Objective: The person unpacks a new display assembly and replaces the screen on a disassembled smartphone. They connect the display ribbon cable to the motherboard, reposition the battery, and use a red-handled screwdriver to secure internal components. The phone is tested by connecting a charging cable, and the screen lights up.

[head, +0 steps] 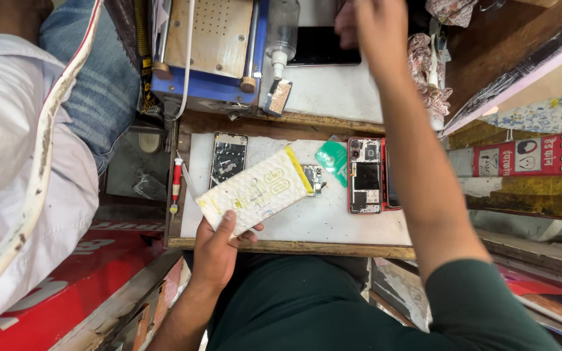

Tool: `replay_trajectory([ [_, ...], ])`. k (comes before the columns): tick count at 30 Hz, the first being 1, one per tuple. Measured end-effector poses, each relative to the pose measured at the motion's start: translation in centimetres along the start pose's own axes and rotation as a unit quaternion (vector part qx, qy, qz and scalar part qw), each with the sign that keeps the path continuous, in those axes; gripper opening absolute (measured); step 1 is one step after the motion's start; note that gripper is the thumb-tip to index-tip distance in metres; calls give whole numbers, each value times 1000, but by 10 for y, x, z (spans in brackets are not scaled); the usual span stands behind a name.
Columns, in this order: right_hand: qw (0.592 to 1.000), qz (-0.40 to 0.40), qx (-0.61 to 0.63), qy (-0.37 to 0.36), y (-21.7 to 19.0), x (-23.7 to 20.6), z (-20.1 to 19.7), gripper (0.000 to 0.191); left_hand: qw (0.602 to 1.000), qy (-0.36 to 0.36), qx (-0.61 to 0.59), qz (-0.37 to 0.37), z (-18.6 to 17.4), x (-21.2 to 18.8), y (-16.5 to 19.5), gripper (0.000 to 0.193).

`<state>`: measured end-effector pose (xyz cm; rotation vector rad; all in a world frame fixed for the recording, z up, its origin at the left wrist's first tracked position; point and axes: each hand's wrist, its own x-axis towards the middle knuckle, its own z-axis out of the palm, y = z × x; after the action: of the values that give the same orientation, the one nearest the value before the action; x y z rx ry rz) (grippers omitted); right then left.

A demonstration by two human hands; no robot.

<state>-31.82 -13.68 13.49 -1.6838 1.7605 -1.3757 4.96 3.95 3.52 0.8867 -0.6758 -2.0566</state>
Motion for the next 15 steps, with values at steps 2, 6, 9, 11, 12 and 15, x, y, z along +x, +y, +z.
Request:
replay_trajectory([
  [2, 973, 134, 185, -33, -8, -75, 2, 38, 996, -3, -87, -33, 1, 7, 0, 39],
  [6, 811, 108, 570, -71, -39, -201, 41, 87, 985, -61, -132, -96, 23, 19, -14, 44],
  [9, 782, 114, 613, 13, -51, -235, 60, 87, 971, -145, -116, -153, 52, 24, -24, 51],
  [11, 704, 188, 679, 91, -44, -236, 56, 73, 954, -211, -110, -182, 68, 21, -21, 57],
  [12, 658, 224, 707, 127, -39, -236, 51, 68, 972, -199, -41, -120, 73, 20, -16, 57],
  [15, 629, 307, 694, 165, -19, -235, 37, 55, 946, -168, 247, 128, 84, 22, 8, 54],
])
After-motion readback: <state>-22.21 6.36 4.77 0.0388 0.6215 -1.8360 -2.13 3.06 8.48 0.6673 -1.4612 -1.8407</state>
